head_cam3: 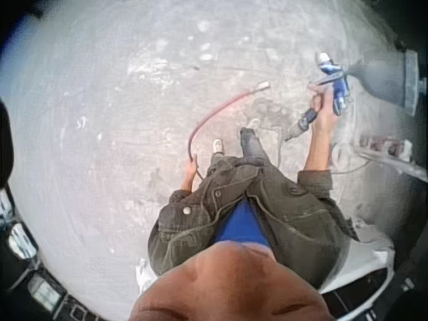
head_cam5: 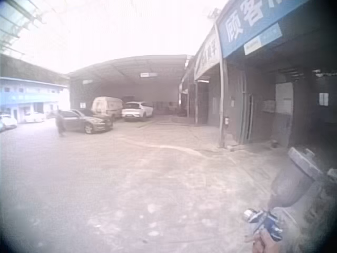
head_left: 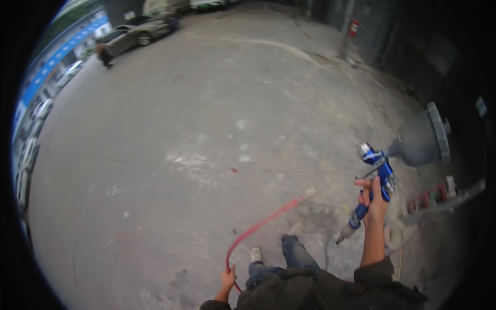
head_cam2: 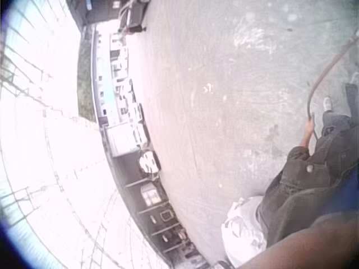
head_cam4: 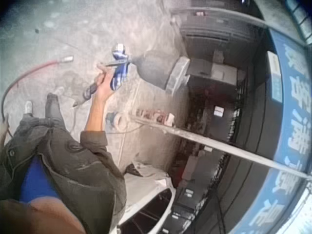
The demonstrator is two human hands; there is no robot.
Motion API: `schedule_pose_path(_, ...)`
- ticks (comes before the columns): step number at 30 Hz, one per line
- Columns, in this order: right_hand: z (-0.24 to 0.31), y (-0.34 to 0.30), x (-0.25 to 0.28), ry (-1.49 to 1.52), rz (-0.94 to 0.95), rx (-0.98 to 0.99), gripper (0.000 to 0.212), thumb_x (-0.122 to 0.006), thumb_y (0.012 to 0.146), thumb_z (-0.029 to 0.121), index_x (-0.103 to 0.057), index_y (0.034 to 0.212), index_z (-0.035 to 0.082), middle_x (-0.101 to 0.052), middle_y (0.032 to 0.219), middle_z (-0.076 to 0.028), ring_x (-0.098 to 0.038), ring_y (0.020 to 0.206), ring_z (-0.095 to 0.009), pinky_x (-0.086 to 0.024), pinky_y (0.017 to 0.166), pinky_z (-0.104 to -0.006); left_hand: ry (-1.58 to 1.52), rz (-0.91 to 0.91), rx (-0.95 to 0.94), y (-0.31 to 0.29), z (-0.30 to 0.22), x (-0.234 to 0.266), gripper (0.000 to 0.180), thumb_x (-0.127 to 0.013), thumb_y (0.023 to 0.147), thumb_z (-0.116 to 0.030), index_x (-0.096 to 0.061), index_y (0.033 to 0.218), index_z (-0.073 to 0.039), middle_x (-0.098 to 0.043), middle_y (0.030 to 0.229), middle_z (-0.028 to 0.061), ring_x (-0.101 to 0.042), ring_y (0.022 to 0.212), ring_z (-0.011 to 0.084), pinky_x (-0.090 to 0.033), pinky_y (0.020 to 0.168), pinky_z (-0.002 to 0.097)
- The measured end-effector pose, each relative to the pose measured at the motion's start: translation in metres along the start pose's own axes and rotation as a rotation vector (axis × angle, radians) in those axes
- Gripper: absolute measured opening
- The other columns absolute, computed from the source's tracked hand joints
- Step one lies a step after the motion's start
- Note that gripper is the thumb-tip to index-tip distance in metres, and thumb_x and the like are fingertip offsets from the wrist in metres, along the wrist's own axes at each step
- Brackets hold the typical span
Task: The person uses a spray gun to apply paint to a car's rear fender, which is masked with newspaper and tape. They wipe the surface with a cloth between passes, refill the spray gun from a paint can, and continue spraying the fender area.
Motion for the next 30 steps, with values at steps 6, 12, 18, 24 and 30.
schedule_pose_path(6, -0.017, 0.049, 0.115, -0.243, -0.052, 0.023, 0.027, -0.058, 0.099, 0.020, -0.058, 0.077, 0.003, -0.061, 0.059, -0.007, -0.042, 0.041, -0.007, -0.036, 0.042, -0.0242, 0.253, 0.109, -0.256, 0.016, -0.202, -0.085, 0.049, -0.064, 0.091, -0.042, -0.058, 0.069, 0.002, -0.048, 0.051, 0.0101, -0.051, 0.052, 0.0193, -0.042, 0.054, 0.0409)
schedule_pose_path(12, -0.044, 0.090, 0.203, -0.557, -0.194, -0.122, 0.020, -0.065, 0.094, 0.016, -0.058, 0.080, 0.003, -0.058, 0.059, -0.002, -0.051, 0.048, -0.007, -0.037, 0.043, -0.0219, 0.083, 0.150, -0.436, 0.186, -0.274, -0.261, 0.035, -0.068, 0.085, -0.031, -0.067, 0.099, 0.002, -0.067, 0.079, 0.0198, -0.066, 0.074, 0.0324, -0.050, 0.069, 0.0422)
schedule_pose_path(18, -0.074, 0.120, 0.284, -0.713, -0.232, -0.177, 0.019, -0.069, 0.091, 0.017, -0.059, 0.080, 0.005, -0.053, 0.060, 0.002, -0.048, 0.047, -0.007, -0.037, 0.044, -0.0214, 0.276, 0.134, -0.173, 0.299, -0.232, -0.315, 0.036, -0.068, 0.079, -0.024, -0.067, 0.107, 0.000, -0.069, 0.090, 0.0220, -0.069, 0.091, 0.0354, -0.053, 0.081, 0.0459)
schedule_pose_path(24, -0.083, 0.162, 0.328, -0.787, -0.484, -0.760, 0.041, -0.068, 0.091, 0.046, -0.062, 0.075, 0.008, -0.053, 0.066, 0.000, -0.050, 0.058, -0.013, -0.044, 0.052, -0.0275, 0.481, -0.176, -0.102, 0.275, -0.261, -0.280, 0.032, -0.059, 0.079, -0.019, -0.069, 0.105, -0.003, -0.069, 0.099, 0.0246, -0.066, 0.095, 0.0420, -0.053, 0.084, 0.0486)
schedule_pose_path(30, -0.168, 0.357, 0.416, -0.478, -0.362, -0.436, 0.033, -0.072, 0.090, 0.038, -0.063, 0.079, 0.008, -0.056, 0.069, -0.003, -0.052, 0.057, -0.014, -0.045, 0.047, -0.0274, 0.356, -0.636, -0.088, 0.266, -0.328, -0.288, 0.037, -0.063, 0.080, -0.021, -0.068, 0.110, 0.001, -0.070, 0.100, 0.0227, -0.067, 0.096, 0.0389, -0.053, 0.087, 0.0458)
Point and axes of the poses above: each hand's wrist, its own y-axis towards the middle knuckle, its own x-axis out of the back of the hand, z = x × y, the point moved 5 cm from there along y, towards the middle knuckle
